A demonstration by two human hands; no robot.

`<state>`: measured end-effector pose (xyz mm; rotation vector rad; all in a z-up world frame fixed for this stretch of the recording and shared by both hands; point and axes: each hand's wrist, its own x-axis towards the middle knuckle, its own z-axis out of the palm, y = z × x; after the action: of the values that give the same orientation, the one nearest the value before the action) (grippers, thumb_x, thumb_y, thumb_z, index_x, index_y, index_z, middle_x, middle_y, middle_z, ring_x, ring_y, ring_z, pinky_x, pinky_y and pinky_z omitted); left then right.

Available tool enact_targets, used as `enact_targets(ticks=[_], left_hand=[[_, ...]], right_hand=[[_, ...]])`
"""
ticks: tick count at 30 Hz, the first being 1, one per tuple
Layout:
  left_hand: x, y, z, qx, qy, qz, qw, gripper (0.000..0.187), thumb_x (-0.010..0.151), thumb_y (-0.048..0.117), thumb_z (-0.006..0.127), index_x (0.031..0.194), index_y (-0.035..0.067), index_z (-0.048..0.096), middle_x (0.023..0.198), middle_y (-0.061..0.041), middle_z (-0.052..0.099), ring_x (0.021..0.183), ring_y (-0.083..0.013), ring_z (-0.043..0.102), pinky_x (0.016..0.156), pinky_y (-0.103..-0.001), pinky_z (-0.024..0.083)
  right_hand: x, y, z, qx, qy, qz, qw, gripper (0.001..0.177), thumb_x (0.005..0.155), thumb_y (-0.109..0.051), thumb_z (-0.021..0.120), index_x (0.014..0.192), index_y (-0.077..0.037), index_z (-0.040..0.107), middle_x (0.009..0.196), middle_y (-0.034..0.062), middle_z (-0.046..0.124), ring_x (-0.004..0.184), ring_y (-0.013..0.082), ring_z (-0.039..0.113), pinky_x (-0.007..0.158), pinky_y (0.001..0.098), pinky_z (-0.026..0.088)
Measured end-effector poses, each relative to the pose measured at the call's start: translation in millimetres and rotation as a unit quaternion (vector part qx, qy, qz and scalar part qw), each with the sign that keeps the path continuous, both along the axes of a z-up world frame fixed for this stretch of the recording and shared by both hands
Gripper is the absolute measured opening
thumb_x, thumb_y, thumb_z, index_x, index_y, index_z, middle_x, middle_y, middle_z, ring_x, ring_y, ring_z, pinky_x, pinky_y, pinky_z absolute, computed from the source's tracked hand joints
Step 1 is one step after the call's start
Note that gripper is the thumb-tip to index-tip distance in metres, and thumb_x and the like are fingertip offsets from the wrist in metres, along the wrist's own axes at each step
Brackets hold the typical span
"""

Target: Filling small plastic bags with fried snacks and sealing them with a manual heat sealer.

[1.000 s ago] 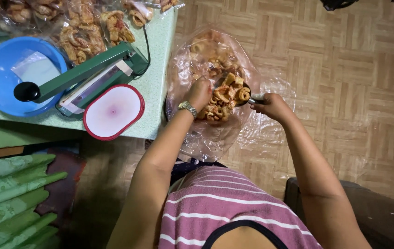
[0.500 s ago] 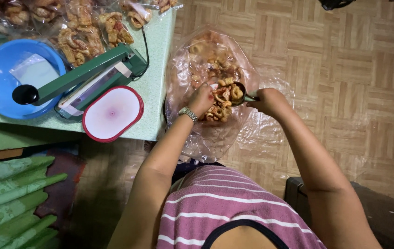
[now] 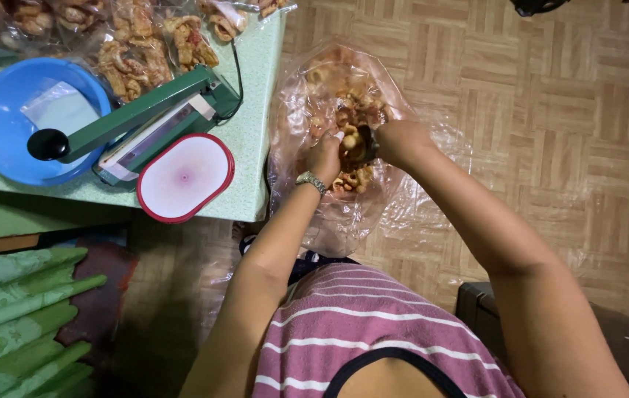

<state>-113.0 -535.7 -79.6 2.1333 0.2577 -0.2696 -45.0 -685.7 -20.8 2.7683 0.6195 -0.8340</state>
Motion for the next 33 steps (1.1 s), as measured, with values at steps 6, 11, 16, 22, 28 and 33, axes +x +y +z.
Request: enact_targets(ticks=[6,11,16,22,28,33], left_hand=[[-10,9,46,-0.107,0.136,0.091,0.981,0.047,0.081,0.042,0.035,0.120,0.020,0.050,0.119,-0.010,0.055,0.116,-0.0301,0.047,0.099,-0.036,0.036],[4,8,2,-0.073,0.166,0.111,0.977,0.046,0.079,0.053,0.037,0.114,0.028,0.053,0.113,-0.006,0.059,0.111,-0.0255,0.051,0.095,-0.033,0.040],[5,25,-31,0.069,-0.051,0.051,0.995,0.021,0.078,0.020,0.054,0.090,0.009,0.066,0.088,-0.010,0.062,0.091,-0.0262,0.060,0.078,-0.034,0.049],[12,49,-8,-0.073,-0.080,0.108,0.988,0.022,0.074,0.021,0.055,0.080,0.000,0.062,0.065,-0.016,0.060,0.069,-0.0316,0.061,0.060,-0.040,0.049],[12,84,48,-0.412,-0.050,0.134,0.900,0.038,0.058,-0.005,0.046,0.091,-0.005,0.064,0.049,-0.008,0.054,0.035,-0.0085,0.049,0.034,-0.016,0.041],[-14,109,109,-0.590,-0.045,0.095,0.800,0.030,0.060,-0.012,0.047,0.084,-0.005,0.063,0.061,-0.012,0.057,0.040,-0.0138,0.047,0.036,-0.023,0.036]], right_hand=[[0,9,8,-0.015,-0.013,0.049,0.999,0.024,0.072,-0.026,0.066,0.089,-0.010,0.069,0.083,0.0092,0.067,0.084,0.0271,0.065,0.070,0.0448,0.052],[-2,5,17,-0.025,-0.038,0.036,0.998,0.020,0.072,-0.022,0.066,0.086,-0.008,0.069,0.079,0.0094,0.067,0.079,0.0281,0.066,0.063,0.0449,0.053],[-14,-14,52,0.029,-0.049,-0.079,0.995,0.031,0.076,-0.038,0.062,0.092,-0.012,0.069,0.083,0.0126,0.067,0.084,0.0339,0.064,0.066,0.0469,0.051],[-46,-17,-9,0.086,-0.010,-0.188,0.978,0.035,0.079,-0.033,0.056,0.099,-0.006,0.066,0.086,0.0183,0.066,0.088,0.0375,0.062,0.071,0.0486,0.050],[-47,-18,-196,0.304,-0.163,-0.279,0.896,0.051,0.076,-0.019,0.061,0.125,-0.013,0.050,0.103,0.0160,0.058,0.099,0.0347,0.056,0.085,0.0441,0.048],[-61,-3,-204,0.385,-0.111,-0.374,0.837,0.037,0.067,-0.018,0.071,0.102,-0.007,0.062,0.088,0.0148,0.065,0.090,0.0279,0.061,0.075,0.0421,0.049]])
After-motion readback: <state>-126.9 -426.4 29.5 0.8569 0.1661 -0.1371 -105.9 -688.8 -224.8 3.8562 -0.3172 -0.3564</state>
